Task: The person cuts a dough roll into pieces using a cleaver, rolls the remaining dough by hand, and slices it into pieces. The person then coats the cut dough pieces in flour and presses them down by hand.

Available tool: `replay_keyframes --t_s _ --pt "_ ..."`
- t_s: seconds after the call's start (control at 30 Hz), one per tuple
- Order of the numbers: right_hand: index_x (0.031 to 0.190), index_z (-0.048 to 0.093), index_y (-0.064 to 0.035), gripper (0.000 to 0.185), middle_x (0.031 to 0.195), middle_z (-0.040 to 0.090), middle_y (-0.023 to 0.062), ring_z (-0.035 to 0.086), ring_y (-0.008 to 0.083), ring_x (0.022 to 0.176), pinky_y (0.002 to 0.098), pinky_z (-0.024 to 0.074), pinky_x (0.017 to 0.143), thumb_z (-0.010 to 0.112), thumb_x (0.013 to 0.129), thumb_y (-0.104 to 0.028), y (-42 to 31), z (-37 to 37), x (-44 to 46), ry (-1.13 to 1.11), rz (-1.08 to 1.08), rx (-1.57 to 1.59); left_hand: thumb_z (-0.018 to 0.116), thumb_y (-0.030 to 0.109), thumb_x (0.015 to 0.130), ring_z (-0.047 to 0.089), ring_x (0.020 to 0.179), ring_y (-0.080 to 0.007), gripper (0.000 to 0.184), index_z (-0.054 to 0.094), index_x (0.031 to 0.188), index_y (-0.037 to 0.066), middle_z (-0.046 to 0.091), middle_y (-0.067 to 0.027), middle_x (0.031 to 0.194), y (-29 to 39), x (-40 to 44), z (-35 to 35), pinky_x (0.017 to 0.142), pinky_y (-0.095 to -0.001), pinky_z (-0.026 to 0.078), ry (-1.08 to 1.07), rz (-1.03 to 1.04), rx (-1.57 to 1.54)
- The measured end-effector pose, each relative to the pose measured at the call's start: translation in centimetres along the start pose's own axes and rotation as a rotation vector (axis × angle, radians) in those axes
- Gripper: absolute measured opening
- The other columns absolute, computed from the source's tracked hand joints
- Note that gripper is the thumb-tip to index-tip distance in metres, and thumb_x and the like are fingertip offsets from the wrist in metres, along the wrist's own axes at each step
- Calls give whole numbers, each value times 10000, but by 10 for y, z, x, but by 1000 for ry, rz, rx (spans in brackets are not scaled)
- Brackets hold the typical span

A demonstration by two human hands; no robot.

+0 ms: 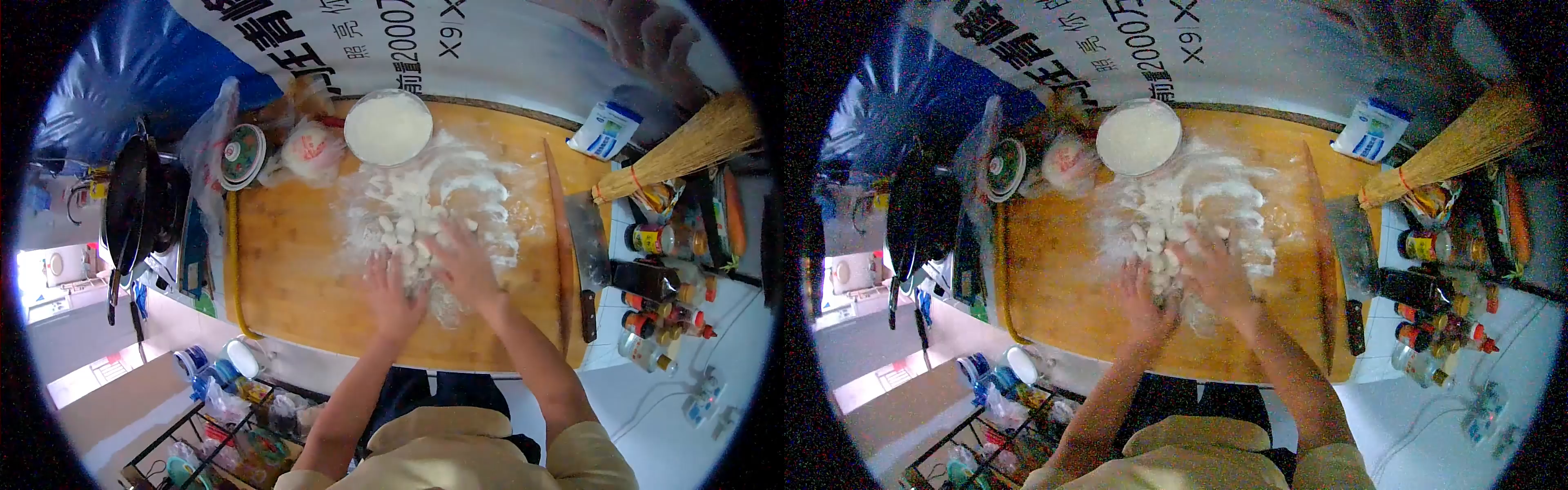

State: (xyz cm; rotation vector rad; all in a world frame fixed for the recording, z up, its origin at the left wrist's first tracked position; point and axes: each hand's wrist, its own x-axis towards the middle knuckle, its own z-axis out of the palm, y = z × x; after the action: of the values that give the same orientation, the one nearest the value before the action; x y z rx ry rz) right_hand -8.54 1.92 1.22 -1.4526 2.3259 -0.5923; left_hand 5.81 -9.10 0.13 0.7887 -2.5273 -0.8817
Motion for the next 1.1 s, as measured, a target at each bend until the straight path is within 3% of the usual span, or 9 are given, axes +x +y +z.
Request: replay_keyframes --t_s 0.17,0.3,0.53,0.6,0.7,0.8,0.9,1.03,1.1 --pt "1327 502 -101 456 1400 421 217 382 388 1304 524 255 1102 572 884 -182 46 -13 12 611 152 280 752 230 735 314 1280 -487 745 394 1365 56 350 -270 1392 1 24 2 1045 -547 304 -22 27 37" --pt "1309 515 -73 406 1375 463 198 399 390 1296 449 282 1105 534 908 -137 48 11 15 644 270 202 750 253 757 358 1252 -464 753 379 1375 33 361 -280 1367 10 47 7 1032 -509 333 5 -92 -15" --pt "1331 493 -31 406 1393 465 136 409 278 1306 368 296 1096 437 948 -152 10 14 36 633 431 1034 669 137 808 436 1230 -355 647 387 1375 6 437 -202 1359 16 64 52 1034 -436 345 87 -78 -529" --pt "1324 503 -34 408 1399 459 97 402 230 1304 340 283 1099 431 943 -160 11 13 37 524 389 1747 662 153 800 461 1204 -374 596 442 1330 -10 501 -202 1305 20 68 54 1019 -448 352 138 -79 -631" --pt "1310 518 -41 401 1396 456 93 398 221 1303 341 296 1092 458 927 -145 1 3 36 478 458 1800 681 134 764 494 1175 -342 605 465 1313 1 517 -187 1291 19 71 50 995 -429 376 126 69 -453" --pt "1296 524 -34 407 1368 475 96 397 223 1303 359 303 1091 499 904 -144 -24 -10 30 565 301 1522 692 100 723 517 1140 -327 615 488 1298 22 538 -166 1258 20 71 41 960 -415 404 124 59 -499" --pt "1298 523 -47 414 1364 478 93 379 222 1315 380 296 1098 530 891 -128 -15 -13 26 484 51 1298 692 63 702 506 1142 -328 626 493 1295 22 549 -165 1218 18 61 28 930 -402 422 128 -235 -792" --pt "1294 528 -66 403 1372 478 116 394 252 1314 427 269 1117 546 907 -175 12 -28 63 489 203 1119 730 208 712 385 1263 -380 733 425 1346 1 484 -216 1297 -13 42 5 993 -461 377 96 27 -235" --pt "1250 565 -81 373 1328 515 138 372 290 1326 434 232 1129 539 881 -132 46 2 94 555 210 355 779 339 688 310 1318 -433 872 371 1387 14 381 -244 1397 -6 28 -9 1055 -535 297 -104 76 20"
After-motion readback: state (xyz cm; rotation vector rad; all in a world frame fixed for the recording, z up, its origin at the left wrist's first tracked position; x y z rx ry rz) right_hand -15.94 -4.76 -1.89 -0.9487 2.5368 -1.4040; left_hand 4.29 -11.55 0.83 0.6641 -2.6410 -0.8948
